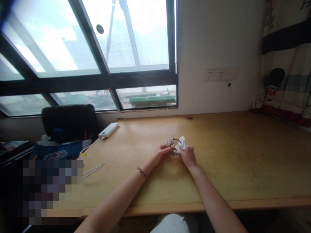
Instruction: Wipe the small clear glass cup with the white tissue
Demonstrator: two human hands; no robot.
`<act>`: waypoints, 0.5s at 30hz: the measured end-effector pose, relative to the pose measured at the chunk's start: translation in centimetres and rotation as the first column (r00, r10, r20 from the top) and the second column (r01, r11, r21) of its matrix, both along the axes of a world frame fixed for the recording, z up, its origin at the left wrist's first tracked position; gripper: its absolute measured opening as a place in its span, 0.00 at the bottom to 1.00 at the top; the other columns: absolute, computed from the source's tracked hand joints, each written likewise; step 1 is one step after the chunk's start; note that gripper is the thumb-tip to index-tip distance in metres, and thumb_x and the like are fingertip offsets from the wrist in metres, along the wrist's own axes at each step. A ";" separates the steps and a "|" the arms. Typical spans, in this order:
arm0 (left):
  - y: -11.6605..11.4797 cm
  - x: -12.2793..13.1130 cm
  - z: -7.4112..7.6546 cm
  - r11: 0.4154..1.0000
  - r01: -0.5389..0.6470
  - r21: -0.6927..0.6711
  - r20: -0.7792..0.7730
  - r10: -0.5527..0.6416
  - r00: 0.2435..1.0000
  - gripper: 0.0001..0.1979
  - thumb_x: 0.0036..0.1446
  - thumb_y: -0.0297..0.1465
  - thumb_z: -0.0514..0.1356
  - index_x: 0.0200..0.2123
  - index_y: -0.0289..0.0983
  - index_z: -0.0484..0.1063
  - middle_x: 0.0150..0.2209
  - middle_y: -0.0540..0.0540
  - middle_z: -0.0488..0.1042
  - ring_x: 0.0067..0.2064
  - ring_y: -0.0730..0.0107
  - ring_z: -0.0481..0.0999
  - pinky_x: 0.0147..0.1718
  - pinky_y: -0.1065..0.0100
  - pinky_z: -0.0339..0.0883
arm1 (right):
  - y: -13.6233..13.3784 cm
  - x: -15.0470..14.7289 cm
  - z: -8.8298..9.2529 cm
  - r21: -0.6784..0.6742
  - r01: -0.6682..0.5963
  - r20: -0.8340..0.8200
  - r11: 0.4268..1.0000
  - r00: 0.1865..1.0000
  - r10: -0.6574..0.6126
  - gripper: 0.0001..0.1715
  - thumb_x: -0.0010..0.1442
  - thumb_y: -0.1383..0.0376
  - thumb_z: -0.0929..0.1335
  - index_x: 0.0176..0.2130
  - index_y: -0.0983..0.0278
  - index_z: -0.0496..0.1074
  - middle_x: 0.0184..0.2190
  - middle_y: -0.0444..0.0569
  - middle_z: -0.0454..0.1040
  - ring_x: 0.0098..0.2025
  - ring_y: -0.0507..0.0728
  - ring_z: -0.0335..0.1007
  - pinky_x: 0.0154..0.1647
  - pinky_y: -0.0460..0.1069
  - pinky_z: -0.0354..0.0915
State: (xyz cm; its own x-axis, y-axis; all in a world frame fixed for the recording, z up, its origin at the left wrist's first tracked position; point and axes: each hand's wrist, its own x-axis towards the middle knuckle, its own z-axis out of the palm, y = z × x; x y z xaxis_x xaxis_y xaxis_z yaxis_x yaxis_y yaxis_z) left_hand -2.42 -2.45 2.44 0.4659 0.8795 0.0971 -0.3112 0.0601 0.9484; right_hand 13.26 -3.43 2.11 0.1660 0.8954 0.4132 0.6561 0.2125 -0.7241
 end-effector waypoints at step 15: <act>1.0 0.2 -1.4 0.997 -0.073 0.017 -0.083 0.074 0.994 0.23 0.44 0.42 0.60 0.39 0.30 0.69 0.33 0.42 0.74 0.34 0.64 0.72 0.37 0.65 0.63 | 0.4 -0.9 -1.3 -0.419 -0.479 -0.689 0.771 0.721 0.073 0.10 0.45 0.63 0.63 0.29 0.67 0.67 0.12 0.41 0.66 0.11 0.46 0.55 0.08 0.39 0.50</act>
